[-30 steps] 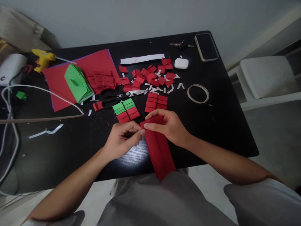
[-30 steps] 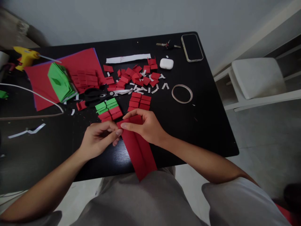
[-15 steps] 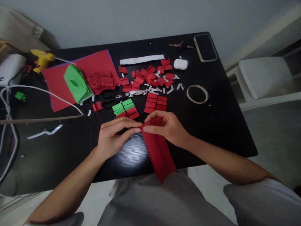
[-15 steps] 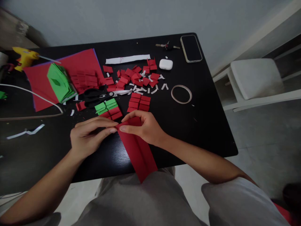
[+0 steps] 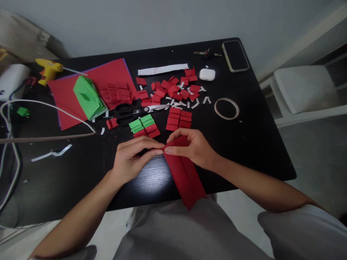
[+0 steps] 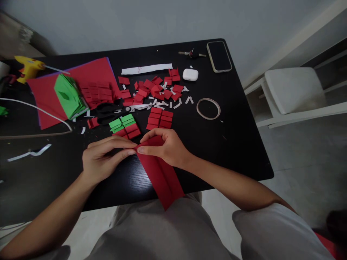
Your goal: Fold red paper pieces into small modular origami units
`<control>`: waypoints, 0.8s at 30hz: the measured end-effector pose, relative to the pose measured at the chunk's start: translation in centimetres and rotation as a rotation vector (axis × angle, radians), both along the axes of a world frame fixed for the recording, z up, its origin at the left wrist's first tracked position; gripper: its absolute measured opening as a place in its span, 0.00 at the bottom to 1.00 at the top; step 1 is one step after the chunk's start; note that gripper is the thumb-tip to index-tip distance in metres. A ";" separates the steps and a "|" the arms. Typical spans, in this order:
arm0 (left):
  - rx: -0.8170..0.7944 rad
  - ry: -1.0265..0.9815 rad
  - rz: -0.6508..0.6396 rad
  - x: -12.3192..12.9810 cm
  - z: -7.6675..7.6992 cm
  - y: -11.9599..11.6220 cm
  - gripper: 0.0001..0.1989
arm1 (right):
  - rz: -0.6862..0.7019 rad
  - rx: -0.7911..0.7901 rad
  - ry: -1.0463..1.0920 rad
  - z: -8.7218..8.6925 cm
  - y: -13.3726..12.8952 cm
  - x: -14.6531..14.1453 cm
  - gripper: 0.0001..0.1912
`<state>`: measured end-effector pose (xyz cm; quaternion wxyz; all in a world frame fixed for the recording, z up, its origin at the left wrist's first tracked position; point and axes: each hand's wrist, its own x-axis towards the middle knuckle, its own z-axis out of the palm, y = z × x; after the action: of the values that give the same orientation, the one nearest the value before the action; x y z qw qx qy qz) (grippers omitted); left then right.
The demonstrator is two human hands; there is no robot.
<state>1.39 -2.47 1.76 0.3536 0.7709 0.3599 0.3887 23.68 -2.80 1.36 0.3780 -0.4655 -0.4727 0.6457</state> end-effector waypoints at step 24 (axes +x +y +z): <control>-0.256 0.084 -0.023 0.4 -0.3 -0.3 0.07 | 0.022 0.029 0.010 -0.4 -0.3 -0.4 0.13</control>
<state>1.83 -2.73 1.45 0.4383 0.7392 0.4121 0.3028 23.28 -3.06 0.96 0.3800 -0.4513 -0.4854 0.6453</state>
